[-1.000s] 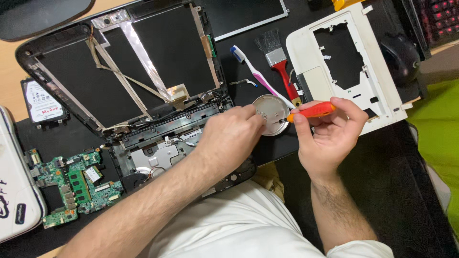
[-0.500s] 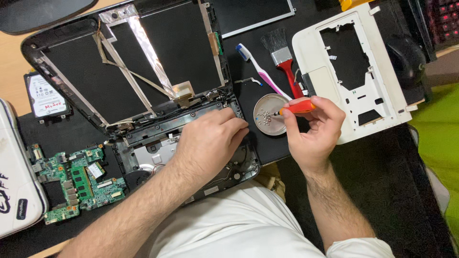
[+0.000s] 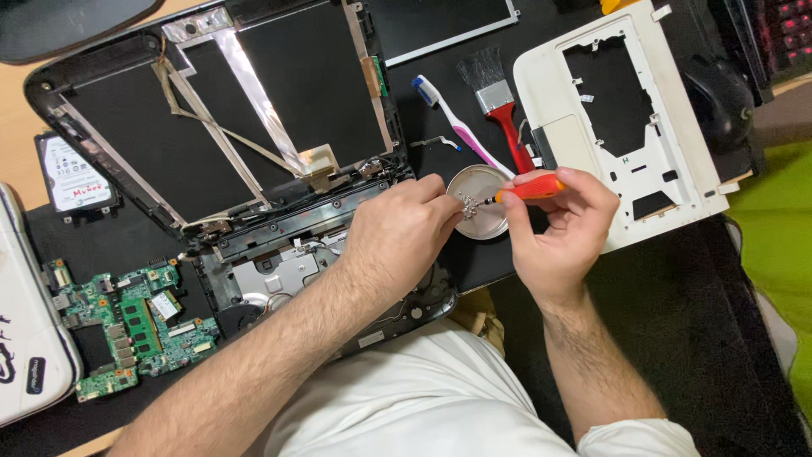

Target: The person uses a screwdriver to remove screws from the internal chassis of a disassembled laptop resting on their lap. They place the removed screws into a small metal dish and continue unscrewing components within the laptop's base.

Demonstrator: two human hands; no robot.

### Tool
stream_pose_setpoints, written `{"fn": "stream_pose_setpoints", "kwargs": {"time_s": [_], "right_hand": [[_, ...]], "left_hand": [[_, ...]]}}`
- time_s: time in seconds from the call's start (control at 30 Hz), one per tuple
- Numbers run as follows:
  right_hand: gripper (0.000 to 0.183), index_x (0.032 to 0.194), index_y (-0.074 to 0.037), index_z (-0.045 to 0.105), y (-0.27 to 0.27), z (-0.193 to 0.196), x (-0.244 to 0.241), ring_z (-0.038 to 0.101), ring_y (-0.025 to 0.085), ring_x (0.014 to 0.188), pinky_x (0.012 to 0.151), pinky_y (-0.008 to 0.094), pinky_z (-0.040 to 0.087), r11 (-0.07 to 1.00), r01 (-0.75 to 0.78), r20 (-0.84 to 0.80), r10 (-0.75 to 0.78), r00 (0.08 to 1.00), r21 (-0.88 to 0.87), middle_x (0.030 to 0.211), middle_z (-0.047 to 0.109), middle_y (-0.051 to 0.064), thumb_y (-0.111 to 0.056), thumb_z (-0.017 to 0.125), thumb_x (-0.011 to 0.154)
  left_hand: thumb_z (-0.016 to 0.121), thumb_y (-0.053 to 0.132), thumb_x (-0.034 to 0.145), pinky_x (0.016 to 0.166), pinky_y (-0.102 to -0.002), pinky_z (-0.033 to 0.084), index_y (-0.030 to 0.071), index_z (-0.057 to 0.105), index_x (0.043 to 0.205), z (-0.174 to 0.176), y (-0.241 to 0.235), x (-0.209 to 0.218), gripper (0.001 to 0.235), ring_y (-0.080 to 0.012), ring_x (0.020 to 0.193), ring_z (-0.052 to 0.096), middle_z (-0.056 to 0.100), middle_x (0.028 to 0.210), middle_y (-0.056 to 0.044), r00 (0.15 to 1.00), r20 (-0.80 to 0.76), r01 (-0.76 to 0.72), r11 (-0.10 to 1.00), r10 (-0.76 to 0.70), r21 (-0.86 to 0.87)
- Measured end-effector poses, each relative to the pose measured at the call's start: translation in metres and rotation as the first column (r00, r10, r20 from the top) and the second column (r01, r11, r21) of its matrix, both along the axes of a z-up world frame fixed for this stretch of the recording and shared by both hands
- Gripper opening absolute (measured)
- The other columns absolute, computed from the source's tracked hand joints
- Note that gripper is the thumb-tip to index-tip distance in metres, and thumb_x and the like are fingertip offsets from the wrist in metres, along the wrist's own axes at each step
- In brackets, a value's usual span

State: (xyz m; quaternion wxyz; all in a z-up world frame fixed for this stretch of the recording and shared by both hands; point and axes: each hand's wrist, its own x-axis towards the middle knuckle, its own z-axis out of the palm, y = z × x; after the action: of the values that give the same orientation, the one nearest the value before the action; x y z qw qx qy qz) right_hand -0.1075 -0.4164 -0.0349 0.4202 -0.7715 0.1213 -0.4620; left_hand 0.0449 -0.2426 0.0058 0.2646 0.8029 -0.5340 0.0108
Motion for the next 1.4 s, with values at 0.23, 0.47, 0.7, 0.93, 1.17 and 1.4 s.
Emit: {"fn": "stream_pose_setpoints", "kwargs": {"time_s": [0.23,0.47,0.7,0.93,1.17,1.4], "right_hand": [[0.069,0.157,0.008,0.041,-0.001,0.007,-0.003,0.087,0.040,0.110,0.100,0.049,0.076,0.998,0.019,0.031,-0.021,0.999,0.065,0.123,0.076,0.033,0.006,0.093,0.112],[0.068,0.159,0.004,0.036,0.000,0.016,-0.005,0.087,0.042,0.109,0.101,0.052,0.078,0.994,0.036,0.017,-0.038,0.999,0.104,0.120,0.075,0.034,0.002,0.088,0.116],[0.068,0.161,0.000,0.036,-0.004,0.017,-0.006,0.087,0.039,0.108,0.100,0.048,0.077,0.988,0.047,0.029,-0.051,0.998,0.144,0.119,0.076,0.035,0.001,0.088,0.117],[0.068,0.161,0.000,0.037,-0.004,0.016,-0.006,0.087,0.041,0.110,0.101,0.049,0.076,0.987,0.063,0.023,-0.067,0.998,0.148,0.119,0.076,0.037,0.003,0.089,0.117],[0.068,0.160,0.000,0.038,-0.004,0.017,-0.006,0.087,0.040,0.106,0.098,0.048,0.077,0.987,0.057,0.035,-0.063,0.997,0.147,0.118,0.076,0.037,0.003,0.090,0.116],[0.070,0.159,0.000,0.038,-0.001,0.015,-0.005,0.088,0.041,0.103,0.096,0.049,0.076,0.987,0.047,0.045,-0.055,0.998,0.152,0.117,0.077,0.037,0.002,0.091,0.115]], "left_hand": [[0.090,0.023,0.107,0.069,-0.034,0.066,0.023,0.088,0.104,-0.011,-0.017,-0.004,0.004,-0.0215,0.087,0.080,0.069,0.095,0.004,1.000,0.005,0.027,0.999,-0.027,-0.025],[0.088,0.023,0.111,0.072,-0.035,0.067,0.021,0.088,0.106,-0.023,-0.024,-0.006,0.005,-0.0218,0.089,0.080,0.071,0.098,0.003,0.998,-0.015,0.064,0.997,-0.065,-0.042],[0.084,0.023,0.115,0.072,-0.033,0.064,0.018,0.084,0.103,-0.035,-0.026,-0.005,0.013,-0.0206,0.089,0.076,0.069,0.098,0.002,0.995,0.074,0.076,0.995,-0.071,-0.069],[0.085,0.026,0.114,0.075,-0.031,0.062,0.018,0.080,0.098,-0.034,-0.024,0.000,0.020,-0.0189,0.090,0.074,0.068,0.097,0.003,0.980,0.189,0.070,0.996,-0.057,-0.063],[0.090,0.025,0.111,0.075,-0.033,0.063,0.017,0.082,0.099,-0.021,-0.026,-0.001,0.017,-0.0208,0.090,0.073,0.069,0.097,0.001,0.992,0.104,0.086,0.990,-0.074,-0.115],[0.091,0.024,0.109,0.077,-0.034,0.064,0.020,0.081,0.101,-0.027,-0.027,-0.002,0.013,-0.0205,0.094,0.075,0.069,0.098,0.003,0.994,-0.023,0.105,0.989,-0.108,-0.101]]}}
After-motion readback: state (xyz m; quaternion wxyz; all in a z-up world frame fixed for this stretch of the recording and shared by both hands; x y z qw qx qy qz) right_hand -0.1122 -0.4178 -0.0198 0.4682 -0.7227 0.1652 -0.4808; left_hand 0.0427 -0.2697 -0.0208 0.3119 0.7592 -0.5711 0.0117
